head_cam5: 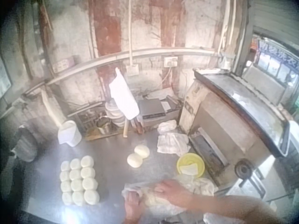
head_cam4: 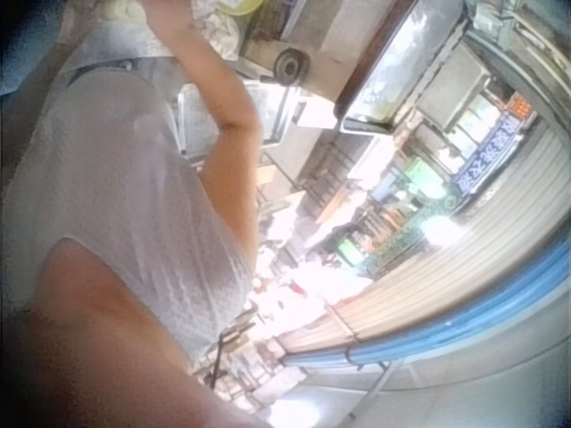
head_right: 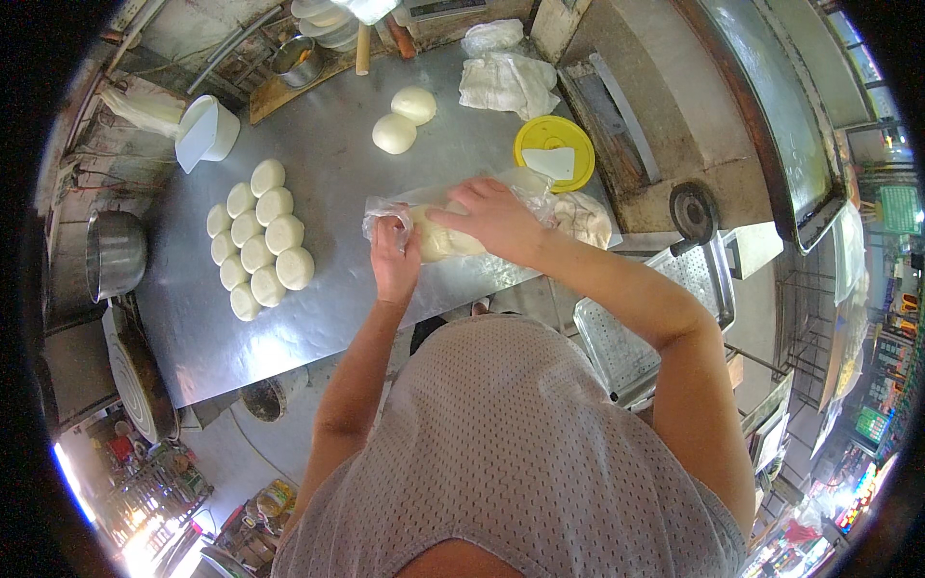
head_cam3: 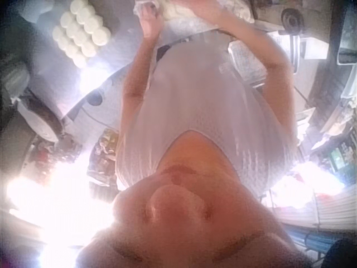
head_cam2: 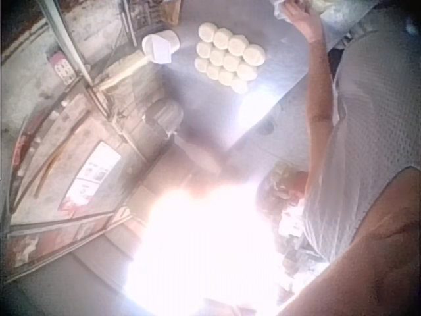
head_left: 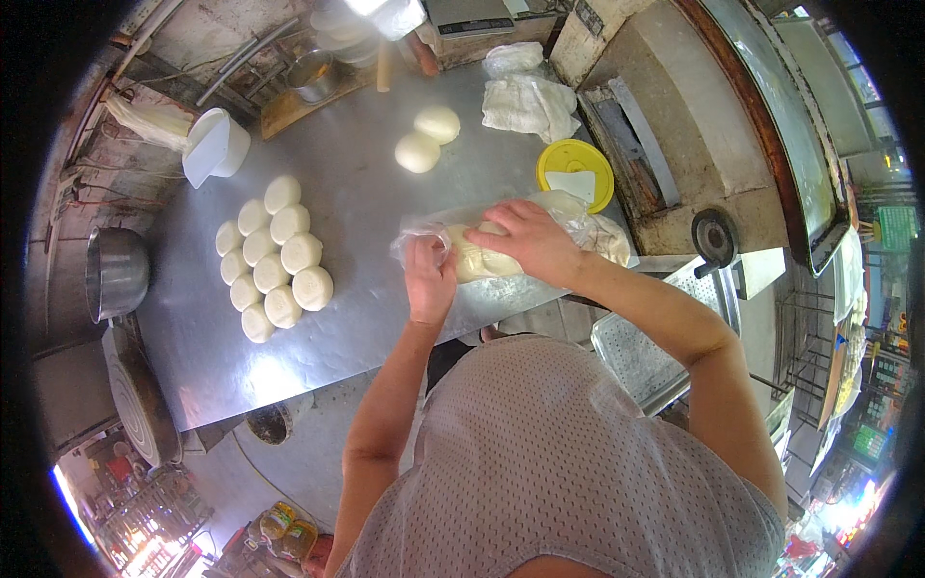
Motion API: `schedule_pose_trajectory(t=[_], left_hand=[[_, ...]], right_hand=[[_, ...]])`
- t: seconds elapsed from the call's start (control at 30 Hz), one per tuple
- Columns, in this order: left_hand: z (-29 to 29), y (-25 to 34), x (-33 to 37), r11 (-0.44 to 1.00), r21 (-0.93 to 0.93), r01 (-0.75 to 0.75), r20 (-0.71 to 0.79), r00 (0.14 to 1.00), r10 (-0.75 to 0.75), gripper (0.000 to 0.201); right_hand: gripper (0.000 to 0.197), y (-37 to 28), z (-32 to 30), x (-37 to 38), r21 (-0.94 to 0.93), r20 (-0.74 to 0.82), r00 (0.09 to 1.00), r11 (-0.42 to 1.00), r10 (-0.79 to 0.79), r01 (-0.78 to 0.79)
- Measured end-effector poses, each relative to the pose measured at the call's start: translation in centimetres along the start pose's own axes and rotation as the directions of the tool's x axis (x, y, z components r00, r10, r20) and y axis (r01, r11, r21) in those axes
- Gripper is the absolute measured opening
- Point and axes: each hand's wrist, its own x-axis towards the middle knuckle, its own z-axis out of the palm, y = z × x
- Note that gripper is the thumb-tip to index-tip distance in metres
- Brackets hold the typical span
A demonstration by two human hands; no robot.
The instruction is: The person retrieves a perforated metal tray and places it on a stainless steel counter. They then repeatedly pick up round dough balls, place them into a clear plastic bag, and set the bag onto the tray. The process continues until several bags of dough are arranged on the tray.
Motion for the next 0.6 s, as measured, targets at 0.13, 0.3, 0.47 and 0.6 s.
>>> schedule_pose_trajectory(t=[0.13, 0.3, 0.47, 0.6], left_hand=[[-0.2, 0.4, 0.3, 0.998, 0.037, 0.054, 0.051, 0.997, -0.056, 0.034], [-2.3, -0.7, 1.1, 0.991, -0.044, 0.123, -0.034, 0.992, -0.124, 0.029], [-8.8, 3.9, 2.7, 0.959, -0.236, 0.157, -0.43, 0.868, -0.247, 0.033], [-8.3, 7.3, -2.7, 0.97, -0.002, -0.242, 0.344, 0.911, 0.228, 0.05]], right_hand=[[0.057, 0.8, 0.3, 0.4, 0.031, 0.14, 0.988, 0.998, -0.06, 0.056], [0.058, 1.4, 0.3, 0.7, 0.077, 0.176, 0.981, 0.995, -0.079, 0.067], [0.058, 1.9, 0.3, 0.3, 0.131, 0.179, 0.982, 0.99, -0.065, 0.042], [0.056, 1.5, 0.2, 0.7, 0.168, 0.143, 0.985, 0.983, -0.098, 0.073]])
